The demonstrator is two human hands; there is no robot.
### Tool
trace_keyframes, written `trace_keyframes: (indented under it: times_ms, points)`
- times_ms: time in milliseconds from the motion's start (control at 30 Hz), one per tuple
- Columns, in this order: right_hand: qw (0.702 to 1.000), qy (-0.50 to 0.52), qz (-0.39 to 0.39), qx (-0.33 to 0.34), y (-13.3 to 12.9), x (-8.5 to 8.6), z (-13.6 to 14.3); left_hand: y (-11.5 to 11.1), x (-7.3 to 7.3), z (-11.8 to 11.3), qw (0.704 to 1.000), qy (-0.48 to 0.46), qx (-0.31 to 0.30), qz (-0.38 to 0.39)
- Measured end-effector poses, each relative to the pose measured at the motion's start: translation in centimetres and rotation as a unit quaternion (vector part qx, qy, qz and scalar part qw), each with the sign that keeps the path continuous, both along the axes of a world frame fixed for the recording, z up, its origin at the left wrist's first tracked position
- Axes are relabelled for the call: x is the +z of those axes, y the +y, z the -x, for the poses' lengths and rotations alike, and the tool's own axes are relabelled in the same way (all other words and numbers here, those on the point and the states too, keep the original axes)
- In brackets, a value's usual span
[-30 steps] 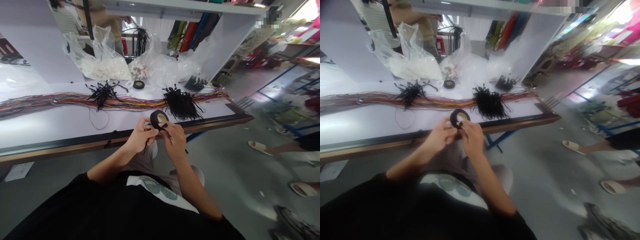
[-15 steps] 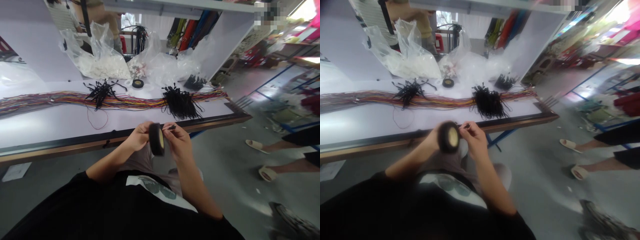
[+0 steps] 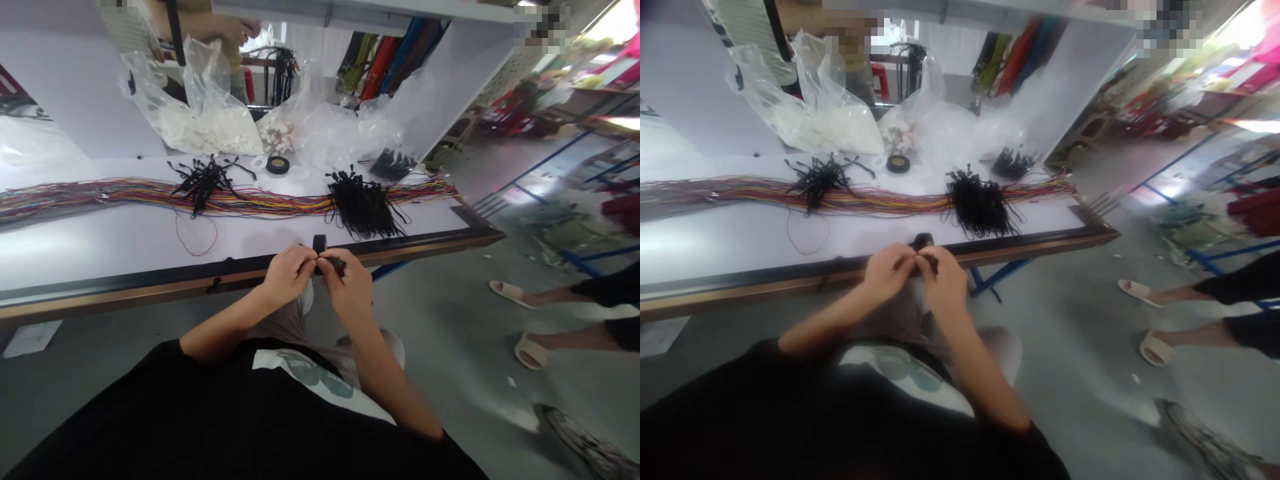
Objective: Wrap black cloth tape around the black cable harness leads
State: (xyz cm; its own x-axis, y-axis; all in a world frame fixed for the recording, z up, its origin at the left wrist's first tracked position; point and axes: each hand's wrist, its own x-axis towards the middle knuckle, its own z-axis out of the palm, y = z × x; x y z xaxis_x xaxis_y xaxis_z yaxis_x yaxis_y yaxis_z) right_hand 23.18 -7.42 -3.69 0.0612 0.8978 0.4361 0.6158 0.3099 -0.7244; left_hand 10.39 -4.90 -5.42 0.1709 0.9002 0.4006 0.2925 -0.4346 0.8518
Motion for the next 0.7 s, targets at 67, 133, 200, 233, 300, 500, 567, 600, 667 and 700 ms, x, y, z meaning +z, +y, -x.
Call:
trace_keyframes:
  times_ms: [67, 133, 200, 233, 300, 500, 567, 600, 667, 700]
  points:
    - [1.000, -0.015, -0.017, -0.019, 0.1, 0.0, -0.3, -0.6, 0.2, -0.3, 0.998, -0.049, 0.017, 0.026]
    - [0.997, -0.040, -0.051, -0.030, 0.3, 0.2, -0.6, -1.0, 0.7, -0.5, 0.986, -0.137, 0.020, 0.089]
    - [0.995, -0.061, -0.077, -0.016, 0.4, 0.4, -0.9, -1.0, 1.3, -0.4, 0.954, -0.232, -0.042, 0.187]
    - [0.994, -0.066, -0.082, 0.001, 0.4, 0.4, -0.9, -0.8, 1.5, -0.2, 0.931, -0.265, -0.091, 0.232]
    - [0.995, -0.060, -0.075, 0.032, 0.2, 0.6, -0.8, -0.2, 1.8, 0.0, 0.892, -0.294, -0.180, 0.291]
    - [0.995, 0.098, 0.023, -0.008, -0.2, 0.7, 0.0, -0.2, 1.6, 0.6, 0.917, -0.267, -0.183, 0.233]
    - [0.985, 0.157, 0.066, -0.006, 0.0, 0.8, 0.0, -0.5, 1.8, 1.4, 0.930, -0.243, -0.188, 0.202]
    - [0.982, 0.171, 0.080, -0.002, 0.1, 0.9, -0.1, -0.5, 2.0, 1.9, 0.938, -0.219, -0.197, 0.182]
    - [0.983, 0.156, 0.096, 0.003, 0.3, 1.3, -0.3, -0.3, 2.4, 2.8, 0.955, -0.142, -0.232, 0.117]
    - [0.986, 0.135, 0.099, 0.004, 0.3, 1.5, -0.5, -0.2, 2.6, 3.2, 0.958, -0.095, -0.261, 0.079]
